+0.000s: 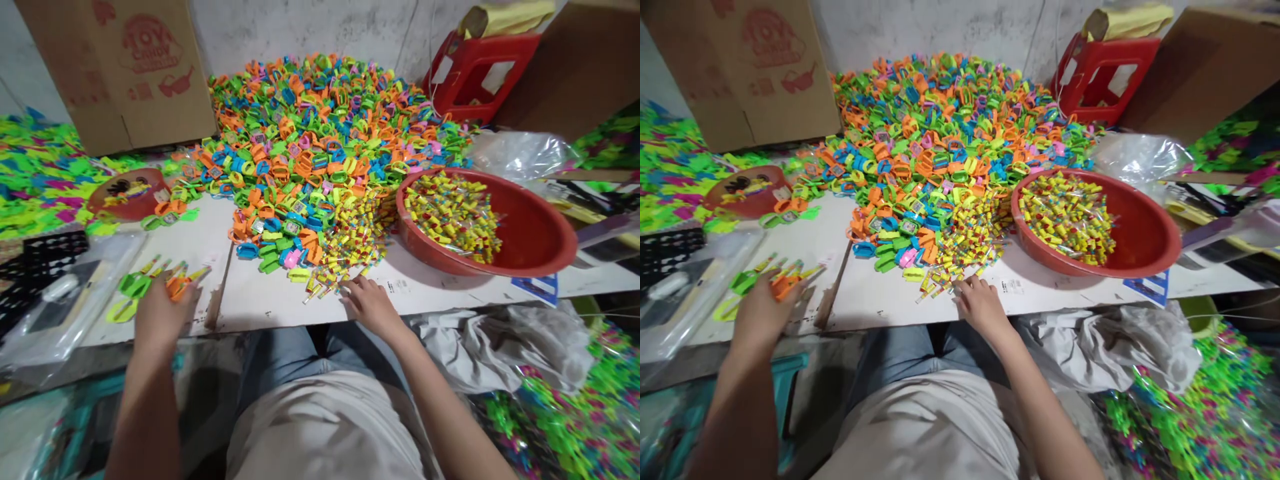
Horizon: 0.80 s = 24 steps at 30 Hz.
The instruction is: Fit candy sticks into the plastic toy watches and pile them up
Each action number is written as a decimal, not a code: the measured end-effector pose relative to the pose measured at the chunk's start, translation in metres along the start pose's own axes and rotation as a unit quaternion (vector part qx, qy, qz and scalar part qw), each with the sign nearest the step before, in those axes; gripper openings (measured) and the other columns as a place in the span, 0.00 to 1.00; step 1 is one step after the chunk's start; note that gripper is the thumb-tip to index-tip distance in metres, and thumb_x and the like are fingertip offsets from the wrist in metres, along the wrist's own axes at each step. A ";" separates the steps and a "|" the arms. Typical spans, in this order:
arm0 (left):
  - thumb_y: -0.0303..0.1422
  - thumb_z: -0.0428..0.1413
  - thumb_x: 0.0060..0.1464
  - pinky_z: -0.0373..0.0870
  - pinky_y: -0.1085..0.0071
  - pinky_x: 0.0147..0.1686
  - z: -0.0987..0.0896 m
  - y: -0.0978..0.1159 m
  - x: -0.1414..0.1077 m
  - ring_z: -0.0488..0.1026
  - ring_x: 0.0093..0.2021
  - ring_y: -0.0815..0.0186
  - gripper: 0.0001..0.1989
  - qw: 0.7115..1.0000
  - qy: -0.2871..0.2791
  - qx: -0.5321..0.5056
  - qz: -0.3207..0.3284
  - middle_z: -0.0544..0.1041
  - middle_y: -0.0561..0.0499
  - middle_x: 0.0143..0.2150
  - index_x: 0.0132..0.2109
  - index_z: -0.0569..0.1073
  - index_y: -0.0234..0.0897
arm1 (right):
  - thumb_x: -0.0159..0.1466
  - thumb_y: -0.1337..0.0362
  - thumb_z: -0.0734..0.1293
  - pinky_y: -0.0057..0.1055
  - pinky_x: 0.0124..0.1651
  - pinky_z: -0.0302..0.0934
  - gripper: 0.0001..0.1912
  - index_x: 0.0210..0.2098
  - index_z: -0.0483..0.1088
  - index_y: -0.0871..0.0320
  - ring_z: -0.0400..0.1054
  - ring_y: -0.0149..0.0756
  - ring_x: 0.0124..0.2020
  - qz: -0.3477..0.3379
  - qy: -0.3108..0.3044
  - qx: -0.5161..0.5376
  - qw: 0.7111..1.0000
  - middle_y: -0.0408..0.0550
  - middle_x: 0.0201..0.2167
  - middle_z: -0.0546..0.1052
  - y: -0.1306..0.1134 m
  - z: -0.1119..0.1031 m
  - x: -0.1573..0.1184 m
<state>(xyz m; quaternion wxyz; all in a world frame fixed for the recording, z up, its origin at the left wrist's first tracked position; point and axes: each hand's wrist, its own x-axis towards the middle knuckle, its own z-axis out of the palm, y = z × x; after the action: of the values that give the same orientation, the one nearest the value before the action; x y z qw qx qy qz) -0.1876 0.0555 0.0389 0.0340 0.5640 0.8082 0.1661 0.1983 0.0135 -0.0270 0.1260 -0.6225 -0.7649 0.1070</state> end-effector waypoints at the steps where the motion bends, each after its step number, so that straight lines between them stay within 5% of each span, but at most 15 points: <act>1: 0.50 0.50 0.56 0.65 0.43 0.50 0.000 -0.005 0.003 0.68 0.54 0.37 0.32 1.000 0.013 0.021 -0.003 0.72 0.32 0.53 0.60 0.63 0.31 | 0.68 0.61 0.63 0.35 0.42 0.56 0.13 0.51 0.68 0.52 0.67 0.45 0.45 -0.004 -0.003 0.013 1.000 0.52 0.44 0.72 0.001 0.000 0.000; 5: 0.44 0.50 0.58 0.59 0.41 0.55 0.026 0.012 -0.004 0.63 0.59 0.37 0.27 0.992 0.061 0.037 0.101 0.69 0.32 0.56 0.58 0.67 0.29 | 0.68 0.58 0.62 0.33 0.39 0.55 0.09 0.42 0.70 0.55 0.68 0.42 0.41 0.018 0.011 0.020 1.000 0.50 0.38 0.72 -0.004 0.003 0.002; 9: 0.37 0.49 0.60 0.60 0.53 0.58 0.072 0.073 -0.030 0.67 0.55 0.51 0.18 0.961 -0.030 -0.090 0.261 0.73 0.40 0.53 0.53 0.73 0.37 | 0.66 0.58 0.64 0.31 0.35 0.54 0.09 0.39 0.68 0.58 0.68 0.40 0.36 0.030 0.032 -0.002 0.999 0.51 0.36 0.71 -0.008 0.010 0.007; 14: 0.37 0.51 0.60 0.61 0.52 0.54 0.106 0.128 -0.049 0.66 0.53 0.51 0.15 0.944 -0.108 -0.177 0.255 0.73 0.43 0.51 0.52 0.75 0.43 | 0.64 0.64 0.64 0.32 0.34 0.57 0.06 0.32 0.64 0.58 0.67 0.39 0.32 0.042 0.064 0.064 0.995 0.50 0.30 0.71 -0.002 0.021 0.005; 18: 0.34 0.55 0.57 0.58 0.49 0.56 0.113 0.128 -0.049 0.65 0.54 0.50 0.10 0.943 -0.106 -0.217 0.227 0.73 0.41 0.48 0.44 0.76 0.39 | 0.63 0.68 0.62 0.32 0.35 0.62 0.04 0.39 0.65 0.60 0.69 0.38 0.32 0.042 0.080 0.114 0.989 0.49 0.30 0.73 -0.001 0.023 -0.003; 24: 0.35 0.57 0.53 0.71 0.65 0.47 0.106 0.113 -0.071 0.74 0.47 0.61 0.07 0.911 -0.164 -0.318 0.206 0.76 0.45 0.44 0.35 0.69 0.36 | 0.66 0.65 0.61 0.32 0.39 0.66 0.05 0.38 0.69 0.57 0.71 0.37 0.36 -0.005 0.114 0.343 0.932 0.49 0.35 0.77 -0.030 0.012 -0.015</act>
<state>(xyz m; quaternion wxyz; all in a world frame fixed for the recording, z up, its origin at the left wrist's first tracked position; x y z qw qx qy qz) -0.0345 0.0497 -0.0352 0.3083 0.6969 0.5613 0.3229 0.1694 -0.0070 -0.0300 0.4190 -0.5458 -0.6649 0.2907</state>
